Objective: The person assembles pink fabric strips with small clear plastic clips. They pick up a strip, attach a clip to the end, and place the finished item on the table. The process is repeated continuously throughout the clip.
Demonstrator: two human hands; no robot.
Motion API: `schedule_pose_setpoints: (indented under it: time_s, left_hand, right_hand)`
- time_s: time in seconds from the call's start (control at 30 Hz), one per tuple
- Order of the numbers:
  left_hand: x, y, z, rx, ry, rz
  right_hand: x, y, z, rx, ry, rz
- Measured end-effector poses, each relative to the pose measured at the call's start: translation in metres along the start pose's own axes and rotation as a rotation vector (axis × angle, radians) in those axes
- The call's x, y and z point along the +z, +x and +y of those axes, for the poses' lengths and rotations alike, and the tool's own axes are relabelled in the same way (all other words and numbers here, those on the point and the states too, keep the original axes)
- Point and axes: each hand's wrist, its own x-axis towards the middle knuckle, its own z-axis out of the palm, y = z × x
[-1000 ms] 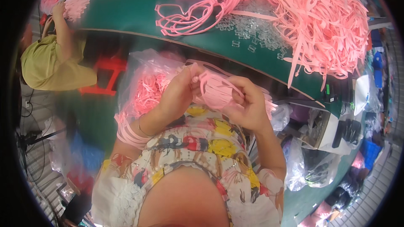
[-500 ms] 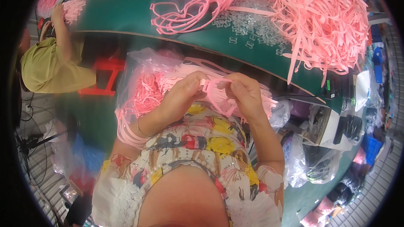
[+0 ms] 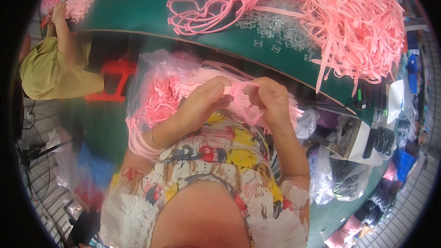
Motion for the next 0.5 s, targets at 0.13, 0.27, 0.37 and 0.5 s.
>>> schedule_pose_setpoints:
  time_s: [0.13, 0.27, 0.37, 0.5]
  left_hand:
    - [0.001, 0.0, -0.001, 0.013, -0.091, -0.028]
    - [0.0, 0.002, -0.005, 0.021, -0.17, -0.053]
    - [-0.003, 0.003, -0.008, 0.027, -0.209, -0.067]
    - [-0.004, 0.004, -0.014, 0.045, -0.246, -0.087]
  right_hand:
    - [-0.003, 0.001, -0.003, 0.007, 0.012, -0.018]
    - [-0.001, 0.0, 0.001, -0.004, 0.029, -0.009]
    - [-0.001, 0.001, -0.001, 0.005, 0.028, -0.03]
    - [0.0, 0.001, 0.001, 0.037, 0.07, -0.052]
